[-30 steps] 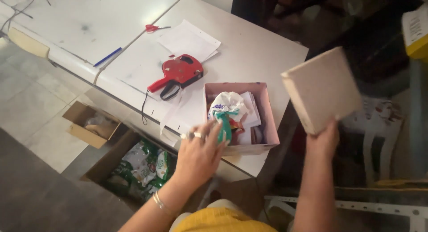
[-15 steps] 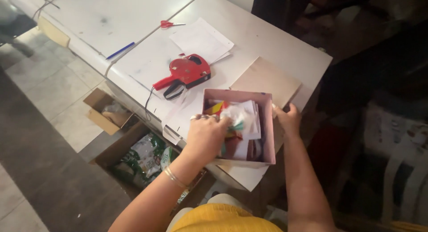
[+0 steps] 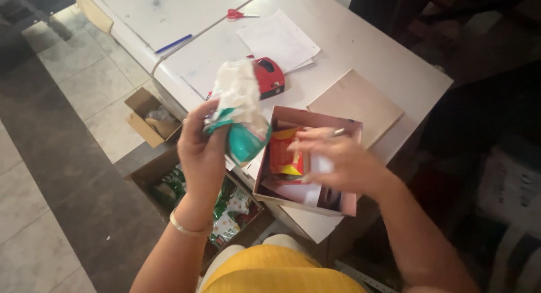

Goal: Unpacking small retail items from a box and applying individual adhesive labels to them at a service counter.

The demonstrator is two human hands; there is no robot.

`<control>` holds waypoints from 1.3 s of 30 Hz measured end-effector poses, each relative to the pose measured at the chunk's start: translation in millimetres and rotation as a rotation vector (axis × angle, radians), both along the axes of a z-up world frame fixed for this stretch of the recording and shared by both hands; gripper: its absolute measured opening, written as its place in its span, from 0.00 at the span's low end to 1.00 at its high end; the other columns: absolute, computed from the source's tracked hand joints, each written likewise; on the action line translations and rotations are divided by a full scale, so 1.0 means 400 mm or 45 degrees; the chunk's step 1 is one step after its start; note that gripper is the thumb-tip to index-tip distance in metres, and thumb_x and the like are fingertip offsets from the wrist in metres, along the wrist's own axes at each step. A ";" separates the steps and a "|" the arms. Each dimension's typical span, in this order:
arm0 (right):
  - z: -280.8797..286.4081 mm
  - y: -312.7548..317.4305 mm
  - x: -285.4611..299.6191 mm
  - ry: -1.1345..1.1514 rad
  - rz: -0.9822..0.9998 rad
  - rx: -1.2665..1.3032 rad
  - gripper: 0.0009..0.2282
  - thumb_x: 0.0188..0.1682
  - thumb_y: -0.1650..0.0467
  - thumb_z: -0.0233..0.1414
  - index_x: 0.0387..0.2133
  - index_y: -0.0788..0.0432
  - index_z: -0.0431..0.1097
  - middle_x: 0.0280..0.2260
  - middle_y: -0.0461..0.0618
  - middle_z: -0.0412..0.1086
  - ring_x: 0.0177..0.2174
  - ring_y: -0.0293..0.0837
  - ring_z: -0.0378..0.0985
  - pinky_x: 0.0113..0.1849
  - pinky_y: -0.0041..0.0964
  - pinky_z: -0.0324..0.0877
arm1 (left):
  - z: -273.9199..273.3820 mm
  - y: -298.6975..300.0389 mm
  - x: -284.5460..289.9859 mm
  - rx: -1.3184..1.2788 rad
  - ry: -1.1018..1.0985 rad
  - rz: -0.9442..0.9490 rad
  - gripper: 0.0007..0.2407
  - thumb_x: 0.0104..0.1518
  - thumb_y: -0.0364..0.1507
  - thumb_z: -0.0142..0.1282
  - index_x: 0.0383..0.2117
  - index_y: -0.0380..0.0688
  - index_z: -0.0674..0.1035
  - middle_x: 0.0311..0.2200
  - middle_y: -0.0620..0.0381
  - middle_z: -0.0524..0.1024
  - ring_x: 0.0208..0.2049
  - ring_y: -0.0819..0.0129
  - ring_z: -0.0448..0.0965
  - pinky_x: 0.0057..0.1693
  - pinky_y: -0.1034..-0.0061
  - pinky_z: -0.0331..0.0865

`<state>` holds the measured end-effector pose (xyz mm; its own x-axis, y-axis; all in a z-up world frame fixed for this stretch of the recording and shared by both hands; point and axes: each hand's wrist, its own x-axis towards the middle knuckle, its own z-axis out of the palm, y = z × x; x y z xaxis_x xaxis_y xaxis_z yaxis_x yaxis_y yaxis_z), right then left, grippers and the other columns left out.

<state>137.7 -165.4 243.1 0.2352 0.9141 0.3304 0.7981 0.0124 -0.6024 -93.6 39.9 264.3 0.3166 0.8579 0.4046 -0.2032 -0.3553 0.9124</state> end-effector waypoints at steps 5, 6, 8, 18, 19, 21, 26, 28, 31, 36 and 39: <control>-0.101 0.088 0.010 -0.753 0.347 -0.272 0.18 0.42 0.57 0.71 0.46 0.40 0.82 0.40 0.47 0.86 0.51 0.56 0.89 0.54 0.51 0.79 | 0.007 -0.016 -0.006 0.019 -0.015 -0.087 0.18 0.66 0.14 0.66 0.61 0.42 0.87 0.52 0.46 0.85 0.54 0.65 0.85 0.63 0.63 0.81; -0.128 0.085 0.042 -0.610 0.340 -0.254 0.15 0.46 0.59 0.69 0.46 0.40 0.81 0.41 0.46 0.86 0.48 0.57 0.89 0.49 0.52 0.80 | 0.007 -0.014 -0.015 0.067 -0.010 -0.082 0.18 0.65 0.13 0.66 0.60 0.40 0.87 0.52 0.46 0.86 0.55 0.65 0.84 0.64 0.63 0.79; -0.095 0.075 0.066 -0.462 0.341 -0.245 0.12 0.51 0.62 0.67 0.47 0.40 0.80 0.42 0.45 0.86 0.44 0.58 0.89 0.45 0.53 0.82 | -0.003 -0.011 -0.030 0.103 -0.001 -0.071 0.18 0.63 0.13 0.66 0.59 0.38 0.87 0.52 0.47 0.86 0.55 0.65 0.84 0.66 0.64 0.77; 0.091 0.034 0.093 0.156 -0.255 -0.089 0.07 0.54 0.75 0.69 0.41 0.49 0.85 0.37 0.48 0.86 0.40 0.52 0.93 0.41 0.42 0.85 | -0.067 -0.010 -0.055 0.443 0.156 -0.076 0.20 0.57 0.11 0.64 0.56 0.42 0.89 0.52 0.45 0.86 0.55 0.50 0.88 0.65 0.55 0.80; 0.080 0.029 0.093 -0.015 -0.099 -0.090 0.05 0.51 0.74 0.70 0.38 0.51 0.87 0.32 0.51 0.85 0.38 0.57 0.92 0.40 0.48 0.85 | -0.085 -0.010 -0.053 0.632 0.214 -0.112 0.20 0.56 0.13 0.64 0.53 0.45 0.91 0.51 0.45 0.87 0.53 0.42 0.90 0.62 0.51 0.82; 0.044 0.013 0.066 -0.132 0.127 -0.203 0.08 0.49 0.68 0.70 0.41 0.48 0.86 0.33 0.53 0.85 0.39 0.59 0.91 0.42 0.52 0.84 | -0.036 -0.038 -0.023 0.773 0.198 -0.171 0.17 0.58 0.13 0.62 0.51 0.44 0.91 0.51 0.44 0.88 0.53 0.41 0.91 0.63 0.51 0.83; -0.026 0.032 -0.019 -1.012 0.372 -0.496 0.24 0.29 0.54 0.80 0.36 0.45 0.81 0.30 0.47 0.79 0.32 0.55 0.86 0.40 0.54 0.83 | -0.086 -0.051 0.027 1.076 0.216 -0.205 0.12 0.67 0.18 0.59 0.49 0.45 0.91 0.52 0.46 0.89 0.54 0.43 0.92 0.66 0.51 0.83; -0.091 0.061 -0.015 -1.204 0.281 -0.343 0.12 0.34 0.64 0.75 0.29 0.47 0.81 0.23 0.47 0.78 0.26 0.53 0.84 0.33 0.51 0.77 | -0.104 -0.056 0.033 1.038 0.216 -0.164 0.10 0.71 0.20 0.57 0.50 0.43 0.90 0.53 0.44 0.88 0.55 0.40 0.92 0.66 0.48 0.83; 0.039 0.095 -0.055 -1.089 0.364 0.130 0.11 0.42 0.72 0.68 0.37 0.45 0.82 0.28 0.49 0.84 0.38 0.56 0.90 0.70 0.77 0.60 | -0.100 -0.040 0.029 1.042 0.193 -0.168 0.12 0.69 0.17 0.55 0.50 0.42 0.89 0.54 0.40 0.87 0.55 0.36 0.91 0.64 0.46 0.82; -0.065 0.086 0.010 -1.136 0.264 0.119 0.03 0.49 0.65 0.65 0.34 0.42 0.79 0.36 0.47 0.82 0.44 0.56 0.84 0.57 0.75 0.68 | -0.106 -0.032 0.012 0.986 0.232 -0.173 0.12 0.67 0.16 0.59 0.52 0.42 0.89 0.55 0.42 0.87 0.57 0.36 0.90 0.65 0.46 0.82; -0.167 0.097 0.113 -1.062 0.083 0.068 0.03 0.54 0.63 0.61 0.31 0.37 0.78 0.35 0.42 0.78 0.40 0.51 0.81 0.42 0.54 0.76 | -0.102 -0.039 0.005 0.927 0.236 -0.188 0.13 0.66 0.16 0.61 0.53 0.40 0.89 0.56 0.41 0.87 0.58 0.35 0.89 0.66 0.45 0.80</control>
